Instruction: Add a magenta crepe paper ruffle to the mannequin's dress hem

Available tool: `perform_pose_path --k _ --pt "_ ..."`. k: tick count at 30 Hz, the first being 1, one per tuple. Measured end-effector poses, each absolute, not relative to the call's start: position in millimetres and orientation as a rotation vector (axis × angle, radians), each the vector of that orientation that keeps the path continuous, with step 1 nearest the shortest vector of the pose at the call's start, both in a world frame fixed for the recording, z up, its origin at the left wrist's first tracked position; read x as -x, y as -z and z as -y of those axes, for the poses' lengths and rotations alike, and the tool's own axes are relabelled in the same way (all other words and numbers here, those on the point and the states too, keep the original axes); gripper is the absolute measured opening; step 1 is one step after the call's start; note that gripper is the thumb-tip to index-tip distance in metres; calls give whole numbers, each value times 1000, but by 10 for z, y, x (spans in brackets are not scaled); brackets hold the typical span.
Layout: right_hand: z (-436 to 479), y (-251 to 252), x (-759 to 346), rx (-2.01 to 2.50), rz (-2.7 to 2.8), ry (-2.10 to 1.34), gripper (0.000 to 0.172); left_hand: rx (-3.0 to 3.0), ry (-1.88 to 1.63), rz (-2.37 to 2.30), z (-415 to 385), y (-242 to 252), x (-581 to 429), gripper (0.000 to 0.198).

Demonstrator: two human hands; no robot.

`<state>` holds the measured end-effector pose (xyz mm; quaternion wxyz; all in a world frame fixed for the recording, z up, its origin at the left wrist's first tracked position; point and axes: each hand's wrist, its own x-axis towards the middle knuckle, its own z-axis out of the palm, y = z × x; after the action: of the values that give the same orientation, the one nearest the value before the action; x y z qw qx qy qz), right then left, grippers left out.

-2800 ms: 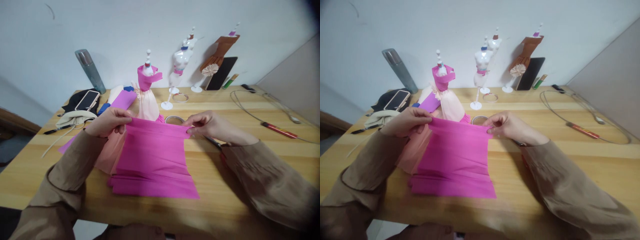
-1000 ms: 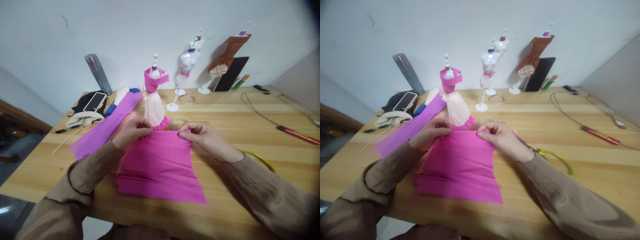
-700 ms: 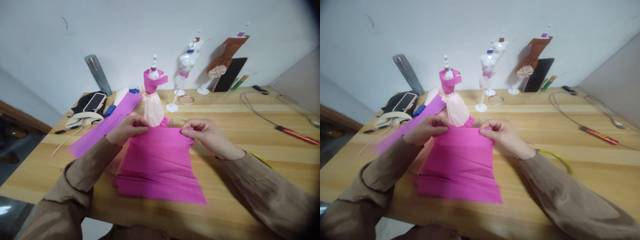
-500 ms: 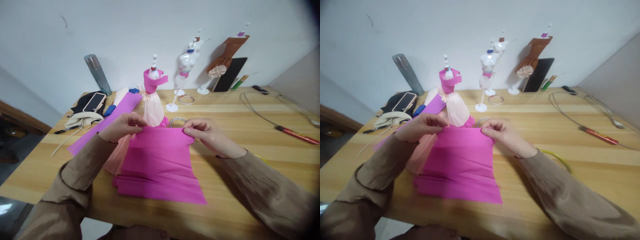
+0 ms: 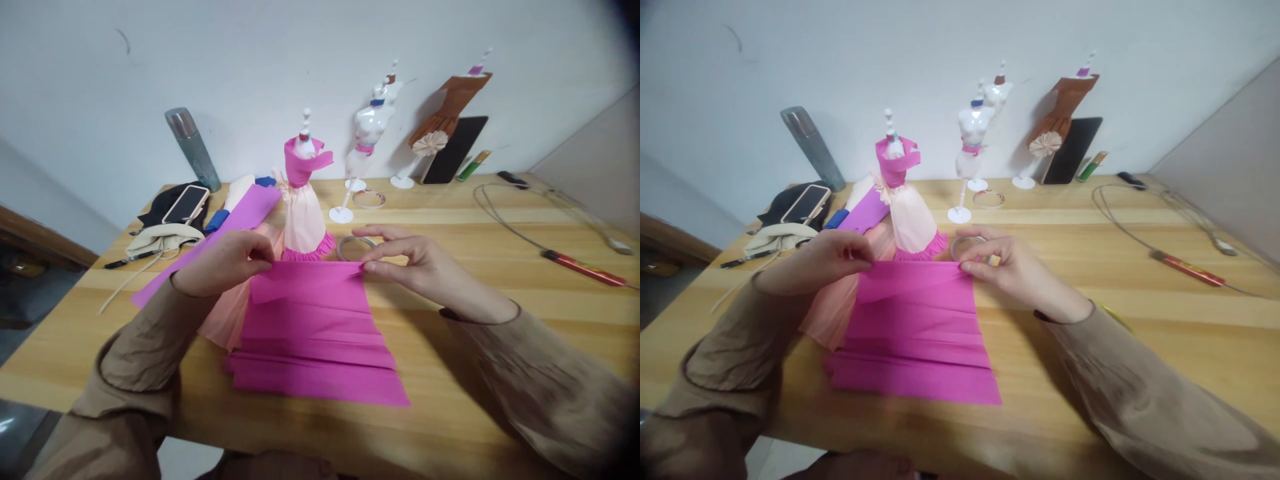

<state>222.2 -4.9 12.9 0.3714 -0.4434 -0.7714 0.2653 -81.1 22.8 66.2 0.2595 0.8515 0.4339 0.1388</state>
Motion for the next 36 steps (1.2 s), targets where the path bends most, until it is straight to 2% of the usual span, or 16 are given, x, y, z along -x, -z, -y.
perform_pose_path --k 5,7,10,14,21,26,28,33,36 --pt "76 -134 -2233 1240 2166 36 19 -2312 -305 -1166 -237 -732 836 12" --pt "106 -157 -2231 1260 2214 171 18 -2318 -300 -1087 -222 -777 832 9" --pt "151 -183 -2210 1266 2270 189 20 -2316 -329 -957 -187 -852 822 5" --pt "188 -200 -2157 1300 2214 85 26 -2216 -444 -862 -151 -909 799 7" --pt "140 -173 -2174 1389 2024 -481 28 -1625 -663 -865 -221 -750 789 5" --pt "225 -234 -2075 1301 1920 -221 29 -1457 -657 -885 -267 -615 755 5" --pt "316 -295 -1969 1243 1882 -218 28 -1488 -636 -880 -241 -608 725 5" --pt "469 -350 -1689 1244 1915 -752 36 -1568 -555 -839 -133 -659 653 6" --pt "451 -301 -1624 1248 1901 -868 25 -1588 -525 -827 -114 -677 639 5"
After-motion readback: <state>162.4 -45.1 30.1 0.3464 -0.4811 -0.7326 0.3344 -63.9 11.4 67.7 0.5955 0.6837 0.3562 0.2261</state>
